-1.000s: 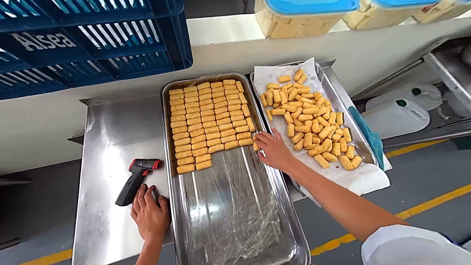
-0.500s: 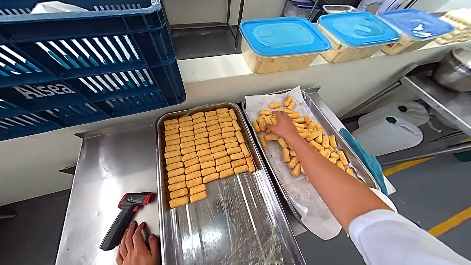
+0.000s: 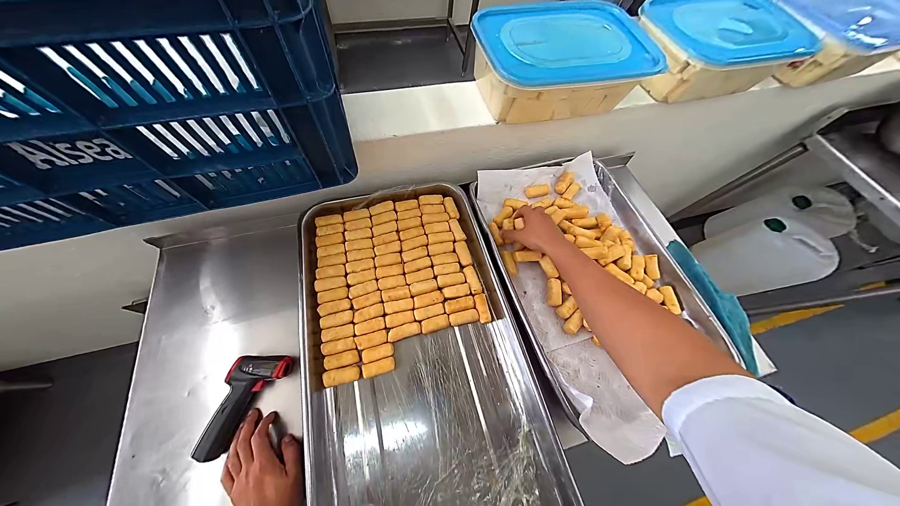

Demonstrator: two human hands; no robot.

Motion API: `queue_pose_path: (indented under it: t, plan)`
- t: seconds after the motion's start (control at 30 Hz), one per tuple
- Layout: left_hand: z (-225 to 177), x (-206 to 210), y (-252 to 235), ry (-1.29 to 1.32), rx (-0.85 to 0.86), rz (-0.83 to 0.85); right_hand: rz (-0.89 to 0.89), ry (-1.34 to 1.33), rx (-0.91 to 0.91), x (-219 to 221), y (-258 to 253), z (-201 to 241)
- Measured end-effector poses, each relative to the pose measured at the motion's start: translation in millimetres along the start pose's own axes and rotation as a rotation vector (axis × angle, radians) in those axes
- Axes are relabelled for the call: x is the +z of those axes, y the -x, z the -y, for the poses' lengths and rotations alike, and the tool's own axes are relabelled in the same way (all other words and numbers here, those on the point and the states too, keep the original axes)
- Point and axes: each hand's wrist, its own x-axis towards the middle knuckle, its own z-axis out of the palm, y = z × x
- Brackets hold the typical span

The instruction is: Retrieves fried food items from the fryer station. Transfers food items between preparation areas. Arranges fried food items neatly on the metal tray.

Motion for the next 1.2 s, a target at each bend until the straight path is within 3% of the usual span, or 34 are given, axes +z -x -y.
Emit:
queue_pose_path:
  t: [0.17, 0.43, 0.57, 0.63, 0.7, 0.8, 0.87, 0.93, 1.0, 1.07, 1.13, 1.2]
  plan:
    - [2, 1, -1, -0.012, -0.001, 0.006, 0.044, -0.207, 0.009, -13, 0, -10]
    - [1, 1, -2, -0.006, 0.009, 0.008, 0.014, -0.135, 0.010, -7, 2, 0]
    - [-2, 2, -3, -0.014, 0.008, -0.022, -0.113, -0.519, 0.054, -18, 17, -4]
    - [-3, 2, -3, -0.017, -0.001, -0.024, -0.091, -0.731, 0.009, -28, 54, 7]
    - [0, 2, -3, -0.021, -0.004, -0.018, 0.070, -0.796, -0.126, -23, 118, 27]
    - [5, 3, -2, -0.004, 0.009, 0.006, 0.516, -0.646, -0.295, 37, 223, 58]
    - [3, 0, -1, 0.003, 0.002, 0.024, 0.753, -0.416, -0.413, 83, 269, 79]
    - [-1, -2, -2, 0.000, 0.005, 0.030, 0.862, -0.386, -0.482, 96, 289, 90]
    - [-2, -2, -3, -0.002, 0.009, 0.028, 0.757, -0.486, -0.400, 73, 272, 81]
    - [0, -2, -2, -0.019, 0.013, 0.027, 0.436, -0.495, -0.273, 36, 228, 49]
    - [2, -1, -1, -0.029, 0.013, 0.030, 0.092, -0.293, -0.179, -10, 170, 3]
    - [4, -1, -1, -0.020, 0.008, 0.036, -0.114, -0.107, -0.091, -43, 110, -54]
